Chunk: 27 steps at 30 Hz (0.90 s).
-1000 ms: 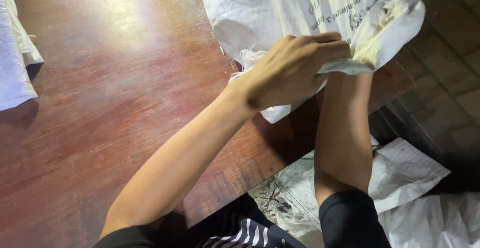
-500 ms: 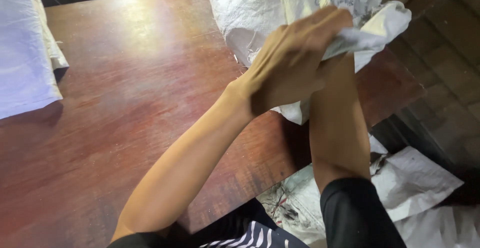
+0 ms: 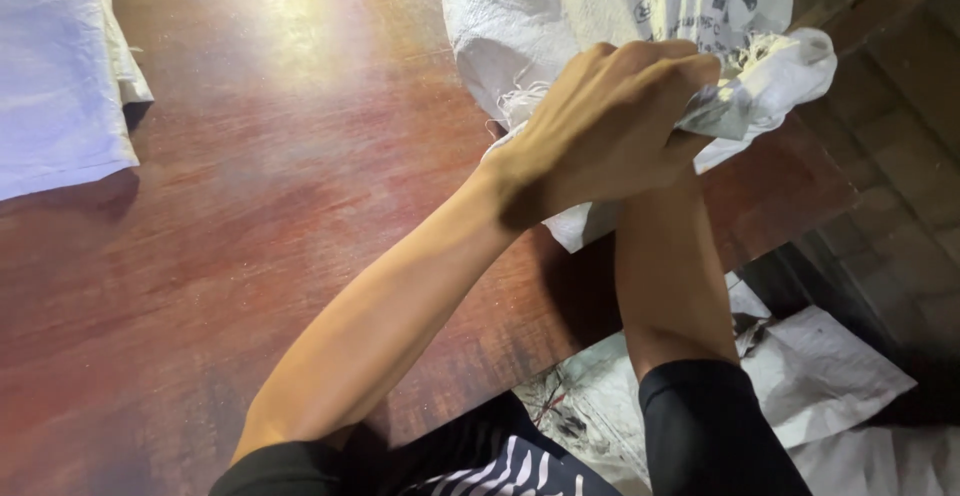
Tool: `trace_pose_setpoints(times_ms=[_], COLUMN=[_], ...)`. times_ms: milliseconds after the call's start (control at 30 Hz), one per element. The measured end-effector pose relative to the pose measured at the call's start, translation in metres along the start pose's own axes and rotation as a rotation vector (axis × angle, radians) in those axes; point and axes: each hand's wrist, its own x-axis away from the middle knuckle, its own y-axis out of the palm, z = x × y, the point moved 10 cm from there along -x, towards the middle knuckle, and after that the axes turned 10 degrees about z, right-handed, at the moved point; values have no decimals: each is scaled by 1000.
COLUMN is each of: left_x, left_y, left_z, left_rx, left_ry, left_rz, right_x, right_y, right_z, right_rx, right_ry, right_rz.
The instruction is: The person folds a white woven sack on a wooden table. They smooth the fabric, fold it in half, and then roll it tightly into a compact bundle. The person repeats this process with a second sack.
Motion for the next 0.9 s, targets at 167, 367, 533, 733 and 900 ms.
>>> trace_pose_setpoints(times_ms=[167,367,533,733,900], left_x=[6,5,21,91,164], left_y=[-10,-21,-22,-101,-210], left_z=[2,12,2,-3,-58], left_rx=[59,35,87,-182,-544], left_ry=[94,123,-118,-108,-498], left_rz=[85,77,-104,-229,-472], right_x=[-10,-94,-114,-88,-8], right_y=[-1,39,66,144,132], right_z=[20,77,153,88,-116], right_rx=[63,117,139,104,78], right_ry=[-18,-61,-103,-193,-277], right_rz=[-34,-54,-82,-160,-213])
